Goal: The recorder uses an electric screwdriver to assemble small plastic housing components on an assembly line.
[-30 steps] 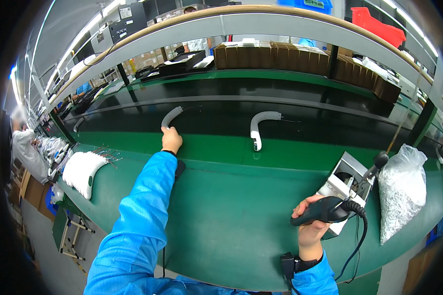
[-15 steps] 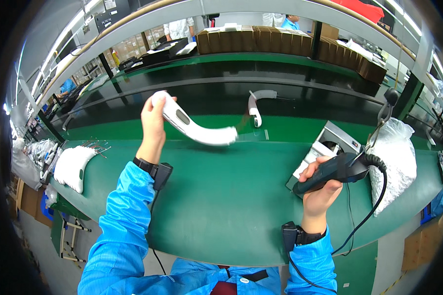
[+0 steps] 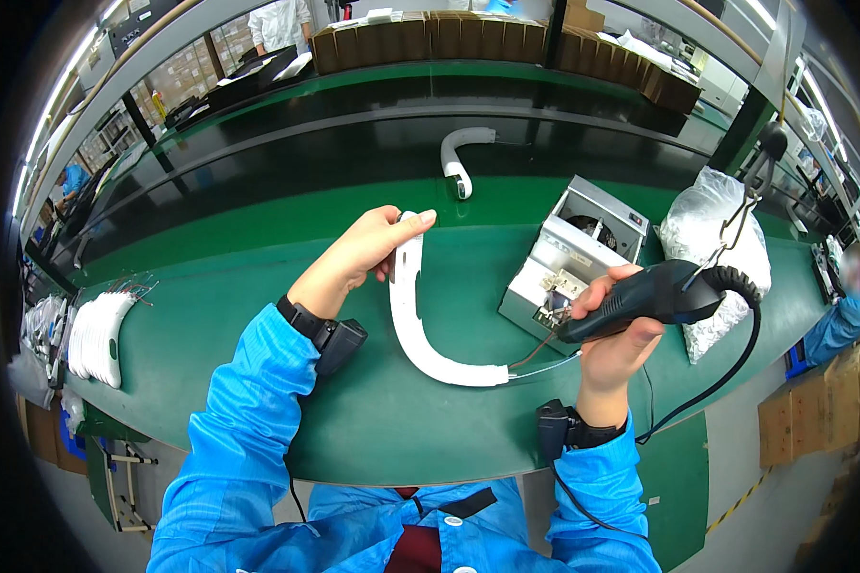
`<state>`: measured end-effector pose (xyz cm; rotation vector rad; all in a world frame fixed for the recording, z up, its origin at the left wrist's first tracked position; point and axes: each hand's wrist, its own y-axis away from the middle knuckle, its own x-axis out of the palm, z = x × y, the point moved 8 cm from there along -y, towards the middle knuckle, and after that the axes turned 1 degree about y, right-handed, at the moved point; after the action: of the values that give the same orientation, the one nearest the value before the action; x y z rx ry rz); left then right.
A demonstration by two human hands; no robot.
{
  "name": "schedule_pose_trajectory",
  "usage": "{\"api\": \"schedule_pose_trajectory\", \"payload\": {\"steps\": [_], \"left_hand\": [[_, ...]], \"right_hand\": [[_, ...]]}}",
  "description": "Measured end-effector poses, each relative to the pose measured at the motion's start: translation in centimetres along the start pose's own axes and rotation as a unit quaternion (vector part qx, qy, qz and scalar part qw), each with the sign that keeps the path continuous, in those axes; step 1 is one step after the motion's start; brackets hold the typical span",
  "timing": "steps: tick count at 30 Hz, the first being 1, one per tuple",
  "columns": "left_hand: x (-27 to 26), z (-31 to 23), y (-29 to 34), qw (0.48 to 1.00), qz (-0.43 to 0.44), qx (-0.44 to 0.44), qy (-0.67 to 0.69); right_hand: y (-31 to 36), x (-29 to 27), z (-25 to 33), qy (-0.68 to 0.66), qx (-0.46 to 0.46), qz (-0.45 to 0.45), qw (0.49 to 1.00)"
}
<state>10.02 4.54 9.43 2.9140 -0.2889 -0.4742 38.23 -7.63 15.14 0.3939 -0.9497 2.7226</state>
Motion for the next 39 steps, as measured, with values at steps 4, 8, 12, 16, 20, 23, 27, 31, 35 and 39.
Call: {"api": "schedule_pose_trajectory", "payload": {"steps": [4,8,12,16,20,23,27,31,35,39], "left_hand": [[0.4,-1.1,0.7,0.999,-0.001,0.029,-0.036],[1.0,-2.5,1.2,0.987,-0.043,0.113,-0.105],[3.4,-5.5,2.5,0.974,0.000,0.211,-0.085],[5.3,-6.3,3.2,0.960,0.063,0.262,0.080],[5.9,-6.8,4.2,0.933,0.096,0.298,0.179],[6.0,-6.9,4.6,0.925,0.099,0.315,0.187],[5.1,-6.4,4.6,0.923,0.083,0.319,0.198],[5.0,-5.8,4.4,0.919,0.064,0.314,0.229],[5.2,-5.9,4.5,0.919,0.068,0.318,0.223],[4.6,-6.3,5.0,0.915,0.055,0.341,0.211]], "right_hand": [[-0.6,-0.3,0.6,-0.006,-0.011,-0.009,1.000],[-1.6,-0.1,1.7,-0.015,0.006,-0.025,1.000],[-2.7,-0.3,2.0,-0.061,0.020,-0.032,0.997],[-3.9,1.1,1.9,-0.045,-0.011,-0.012,0.999],[-4.5,1.7,1.0,-0.011,-0.016,0.002,1.000],[-4.7,2.3,-0.1,0.021,-0.008,0.021,1.000],[-4.5,3.4,-1.1,0.075,0.035,0.028,0.996],[-1.9,4.0,-2.9,0.028,0.091,0.054,0.994],[2.0,7.1,-3.9,-0.036,0.143,0.075,0.986],[4.9,10.4,-5.4,-0.123,0.192,0.129,0.965]]}}
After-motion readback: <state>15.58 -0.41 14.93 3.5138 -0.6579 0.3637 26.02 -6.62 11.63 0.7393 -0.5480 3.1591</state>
